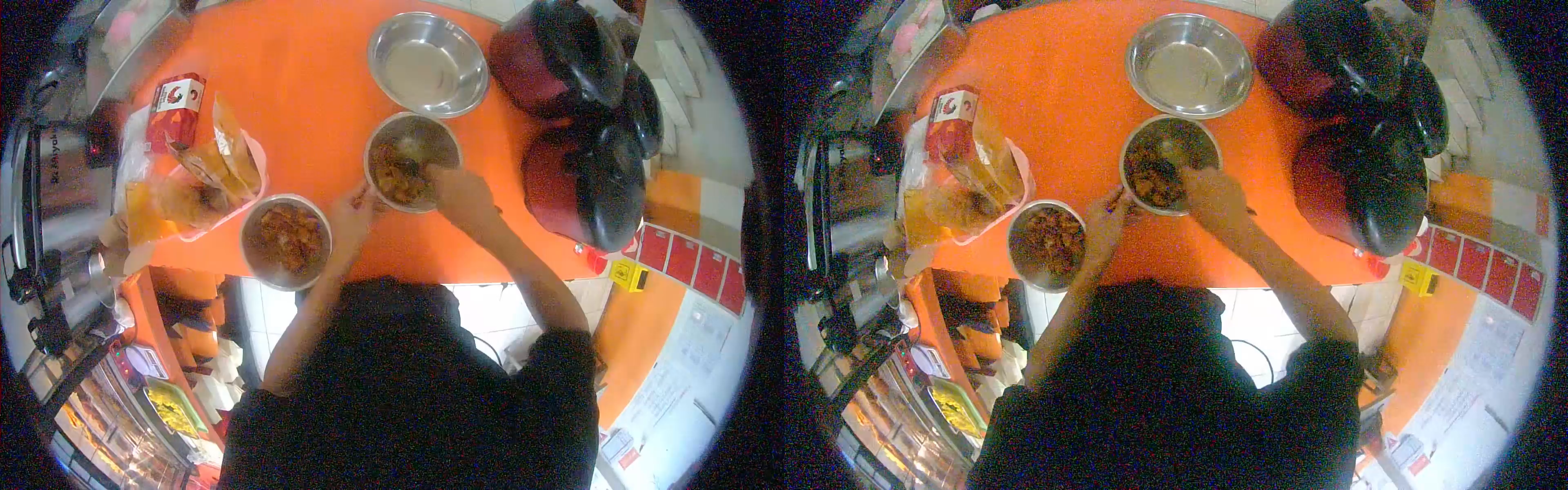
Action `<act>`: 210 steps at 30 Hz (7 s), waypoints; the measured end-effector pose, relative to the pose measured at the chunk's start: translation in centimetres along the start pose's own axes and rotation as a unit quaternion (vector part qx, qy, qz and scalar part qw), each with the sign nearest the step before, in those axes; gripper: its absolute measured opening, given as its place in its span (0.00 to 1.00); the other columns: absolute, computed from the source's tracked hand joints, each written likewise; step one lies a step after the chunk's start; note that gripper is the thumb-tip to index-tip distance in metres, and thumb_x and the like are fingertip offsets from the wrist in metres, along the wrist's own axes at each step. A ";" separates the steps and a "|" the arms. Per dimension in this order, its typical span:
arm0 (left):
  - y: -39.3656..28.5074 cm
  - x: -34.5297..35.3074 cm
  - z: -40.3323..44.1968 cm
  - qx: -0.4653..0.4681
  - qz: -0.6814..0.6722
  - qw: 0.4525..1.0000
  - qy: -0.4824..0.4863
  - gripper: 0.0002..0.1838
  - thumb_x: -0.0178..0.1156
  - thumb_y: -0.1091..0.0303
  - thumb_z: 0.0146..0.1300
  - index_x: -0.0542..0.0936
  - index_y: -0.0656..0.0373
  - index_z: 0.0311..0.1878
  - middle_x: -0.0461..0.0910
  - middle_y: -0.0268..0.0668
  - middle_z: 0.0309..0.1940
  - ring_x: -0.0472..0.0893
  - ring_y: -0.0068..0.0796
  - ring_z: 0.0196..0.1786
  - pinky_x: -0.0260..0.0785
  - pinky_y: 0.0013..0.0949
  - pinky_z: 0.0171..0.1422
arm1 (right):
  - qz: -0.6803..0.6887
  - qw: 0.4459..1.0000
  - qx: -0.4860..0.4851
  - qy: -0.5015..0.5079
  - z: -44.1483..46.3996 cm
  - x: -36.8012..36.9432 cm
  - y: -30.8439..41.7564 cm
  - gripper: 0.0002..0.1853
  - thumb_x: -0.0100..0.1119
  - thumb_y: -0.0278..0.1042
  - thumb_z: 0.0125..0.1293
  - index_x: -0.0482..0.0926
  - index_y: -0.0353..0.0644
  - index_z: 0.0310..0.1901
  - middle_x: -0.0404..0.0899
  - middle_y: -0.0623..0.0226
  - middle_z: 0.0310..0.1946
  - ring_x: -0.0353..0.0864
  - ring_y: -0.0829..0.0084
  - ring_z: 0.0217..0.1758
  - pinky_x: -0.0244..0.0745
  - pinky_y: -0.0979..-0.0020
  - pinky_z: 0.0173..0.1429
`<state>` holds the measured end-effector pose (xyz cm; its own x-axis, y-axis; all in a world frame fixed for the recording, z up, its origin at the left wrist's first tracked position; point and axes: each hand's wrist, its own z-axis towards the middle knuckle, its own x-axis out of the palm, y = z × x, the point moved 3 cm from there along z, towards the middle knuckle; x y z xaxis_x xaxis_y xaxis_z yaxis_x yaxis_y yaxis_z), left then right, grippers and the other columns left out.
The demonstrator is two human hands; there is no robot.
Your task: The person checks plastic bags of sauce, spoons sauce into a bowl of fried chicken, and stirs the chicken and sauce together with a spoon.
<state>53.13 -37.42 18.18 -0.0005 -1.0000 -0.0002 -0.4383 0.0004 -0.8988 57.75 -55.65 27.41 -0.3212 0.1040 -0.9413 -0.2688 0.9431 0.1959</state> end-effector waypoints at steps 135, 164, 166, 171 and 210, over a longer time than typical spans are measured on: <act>-1.4 4.0 -4.0 0.041 -0.114 0.991 -0.060 0.10 0.50 0.74 0.66 0.66 0.66 0.47 0.72 0.40 0.42 0.77 0.31 0.44 0.76 0.35 0.50 | 0.043 0.996 0.043 0.071 1.5 1.9 -2.7 0.09 0.54 0.33 0.56 0.80 0.37 0.27 0.80 0.50 0.27 0.82 0.55 0.33 0.76 0.56 0.35; -0.6 3.5 -4.0 0.069 -0.042 0.994 -0.080 0.09 0.49 0.78 0.64 0.66 0.63 0.47 0.71 0.40 0.44 0.76 0.29 0.45 0.77 0.31 0.46 | -0.005 0.998 0.006 0.060 2.8 1.0 -1.5 0.09 0.49 0.32 0.60 0.79 0.40 0.30 0.81 0.54 0.26 0.82 0.54 0.29 0.77 0.55 0.31; 2.8 3.7 -3.1 0.059 -0.009 0.995 -0.080 0.09 0.49 0.77 0.65 0.66 0.63 0.48 0.71 0.41 0.44 0.76 0.29 0.45 0.77 0.32 0.46 | -0.022 0.998 0.013 0.061 1.3 0.7 -1.1 0.08 0.48 0.31 0.60 0.79 0.41 0.30 0.80 0.54 0.26 0.82 0.55 0.28 0.77 0.56 0.29; 0.4 3.9 -3.7 0.059 -0.073 0.992 -0.083 0.10 0.49 0.75 0.66 0.66 0.64 0.49 0.70 0.41 0.44 0.75 0.29 0.45 0.76 0.33 0.47 | -0.079 0.995 0.021 0.065 -3.1 -0.5 2.6 0.09 0.53 0.33 0.59 0.82 0.41 0.28 0.82 0.55 0.25 0.84 0.58 0.28 0.79 0.59 0.29; -1.6 2.6 -3.9 0.030 -0.053 0.995 -0.080 0.08 0.48 0.74 0.67 0.66 0.63 0.47 0.72 0.39 0.40 0.76 0.28 0.43 0.77 0.31 0.45 | -0.134 0.991 0.005 0.000 2.7 1.5 0.1 0.10 0.49 0.30 0.62 0.81 0.44 0.29 0.81 0.58 0.22 0.83 0.61 0.25 0.78 0.60 0.27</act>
<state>50.30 -39.99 21.38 0.1887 -0.9816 0.0303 -0.3729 -0.1002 -0.9224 59.68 -54.50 25.24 -0.2389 -0.1501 -0.9594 -0.3360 0.9397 -0.0633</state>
